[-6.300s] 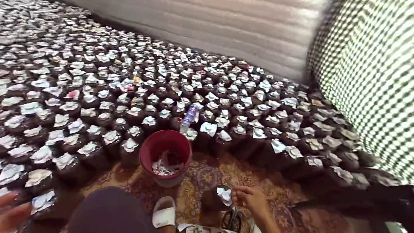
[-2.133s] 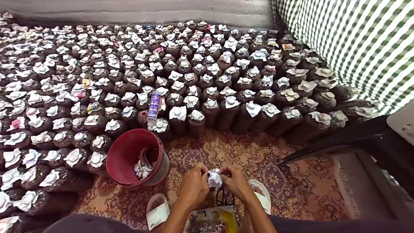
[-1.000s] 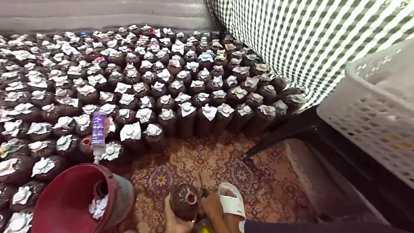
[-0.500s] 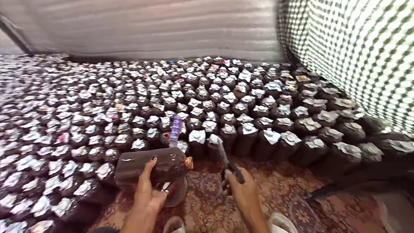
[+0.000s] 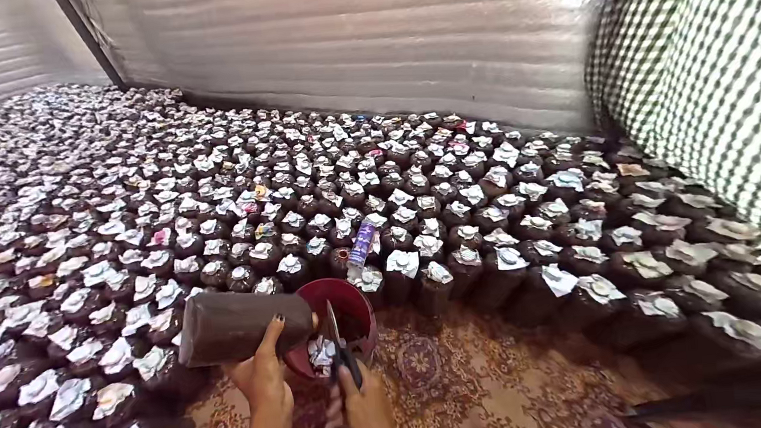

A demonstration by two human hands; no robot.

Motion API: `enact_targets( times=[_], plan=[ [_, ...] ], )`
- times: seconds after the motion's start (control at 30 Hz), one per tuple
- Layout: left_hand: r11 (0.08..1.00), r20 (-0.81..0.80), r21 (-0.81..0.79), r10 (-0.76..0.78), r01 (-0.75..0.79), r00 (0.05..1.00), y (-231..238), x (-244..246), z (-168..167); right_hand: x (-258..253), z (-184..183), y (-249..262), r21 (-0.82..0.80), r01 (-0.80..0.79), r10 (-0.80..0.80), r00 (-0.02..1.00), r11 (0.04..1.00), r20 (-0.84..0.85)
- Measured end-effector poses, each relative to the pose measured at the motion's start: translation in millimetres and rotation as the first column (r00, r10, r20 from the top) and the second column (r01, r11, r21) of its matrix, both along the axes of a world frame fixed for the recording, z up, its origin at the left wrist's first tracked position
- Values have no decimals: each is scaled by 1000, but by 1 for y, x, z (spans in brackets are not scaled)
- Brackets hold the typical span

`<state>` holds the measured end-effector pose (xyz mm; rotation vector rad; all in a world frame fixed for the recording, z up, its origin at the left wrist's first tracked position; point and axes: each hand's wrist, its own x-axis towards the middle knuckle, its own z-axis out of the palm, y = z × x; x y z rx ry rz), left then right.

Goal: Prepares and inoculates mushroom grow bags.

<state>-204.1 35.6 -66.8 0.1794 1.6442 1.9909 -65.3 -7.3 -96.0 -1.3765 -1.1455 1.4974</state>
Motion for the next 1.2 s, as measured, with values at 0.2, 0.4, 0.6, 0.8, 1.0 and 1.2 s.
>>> enact_targets(
  times=[0.2,0.4,0.6,0.8,1.0,1.2],
  plan=[
    [1000,-34,-7,23,-23,999,1,-5,-7,33,87,26,417,329,-214,930,847,-300],
    [999,-89,19,28,-26,996,3,6,0,-11,-5,-8,-93,-10,-3,991,996,-135],
    [999,-118,11,31,-30,993,4,2,0,25,68,12,164,259,-203,933,952,-297],
    [1000,-143,-7,24,-25,990,6,7,-2,-9,13,0,57,95,-81,974,994,-212],
    [999,-195,38,-23,31,980,2,-1,-8,26,66,26,238,332,-241,908,913,-342],
    [996,-119,-11,-85,84,989,9,14,-2,-3,0,1,-185,69,-108,972,980,-210]
  ],
)
